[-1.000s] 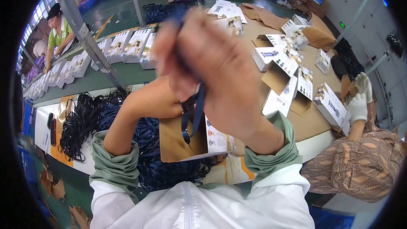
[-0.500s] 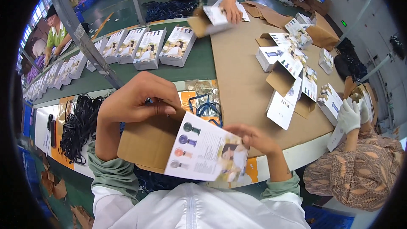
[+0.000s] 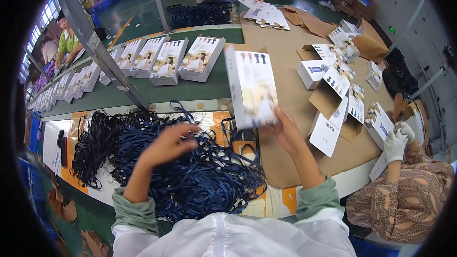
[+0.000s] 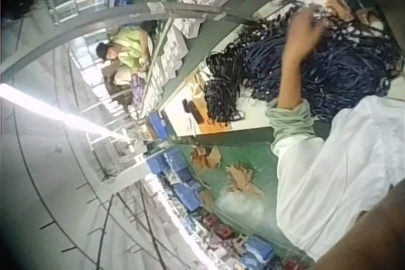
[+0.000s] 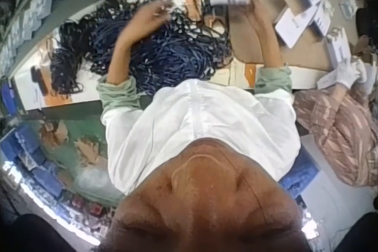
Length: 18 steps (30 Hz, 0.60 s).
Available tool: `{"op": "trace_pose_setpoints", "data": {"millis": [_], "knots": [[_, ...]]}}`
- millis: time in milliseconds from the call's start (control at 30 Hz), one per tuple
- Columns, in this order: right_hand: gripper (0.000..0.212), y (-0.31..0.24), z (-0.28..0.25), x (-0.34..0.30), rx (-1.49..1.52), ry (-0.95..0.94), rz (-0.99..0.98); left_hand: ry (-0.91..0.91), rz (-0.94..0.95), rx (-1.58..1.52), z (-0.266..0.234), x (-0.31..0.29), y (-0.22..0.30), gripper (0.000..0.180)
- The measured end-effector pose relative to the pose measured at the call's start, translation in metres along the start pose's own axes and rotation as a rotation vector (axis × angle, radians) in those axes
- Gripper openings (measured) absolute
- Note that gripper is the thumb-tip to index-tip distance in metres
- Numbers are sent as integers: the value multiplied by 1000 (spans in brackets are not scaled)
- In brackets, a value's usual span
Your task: The person packages blue lanyards into product boxes by hand, placing them one by one into the boxes on an assembly line.
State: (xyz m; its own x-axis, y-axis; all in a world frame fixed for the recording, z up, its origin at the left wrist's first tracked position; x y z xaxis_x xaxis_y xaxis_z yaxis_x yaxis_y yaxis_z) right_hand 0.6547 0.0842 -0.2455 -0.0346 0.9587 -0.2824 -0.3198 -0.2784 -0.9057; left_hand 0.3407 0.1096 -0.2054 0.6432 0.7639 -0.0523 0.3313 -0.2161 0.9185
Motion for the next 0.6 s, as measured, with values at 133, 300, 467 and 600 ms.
{"op": "trace_pose_setpoints", "data": {"millis": [133, 300, 467, 600], "knots": [[39, 0, 24, 83, -157, 98, -47, -196, 30, 262, 42, -19, 6, 40], [49, 18, 61, 179, -330, 137, 17, -119, 27, 287, 45, -27, 4, 36], [54, 10, 64, 233, -828, 221, 49, -51, 34, 275, 49, -24, 2, 18], [48, 3, 94, 200, -1395, 274, -543, 104, 118, 263, 32, -33, 18, 9]]}}
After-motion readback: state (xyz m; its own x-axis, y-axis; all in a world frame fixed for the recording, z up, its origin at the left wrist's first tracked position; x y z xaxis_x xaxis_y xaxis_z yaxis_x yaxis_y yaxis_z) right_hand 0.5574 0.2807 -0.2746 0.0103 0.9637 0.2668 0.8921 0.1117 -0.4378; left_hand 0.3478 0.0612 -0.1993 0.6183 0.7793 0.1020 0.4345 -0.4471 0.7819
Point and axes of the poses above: each hand's wrist, its own x-axis towards the middle knuckle, its own z-axis out of the palm, y = z × x, the point moved 3 cm from there along x, towards the middle knuckle, and after that the axes turned 12 degrees about -x, right-handed, at the moved point
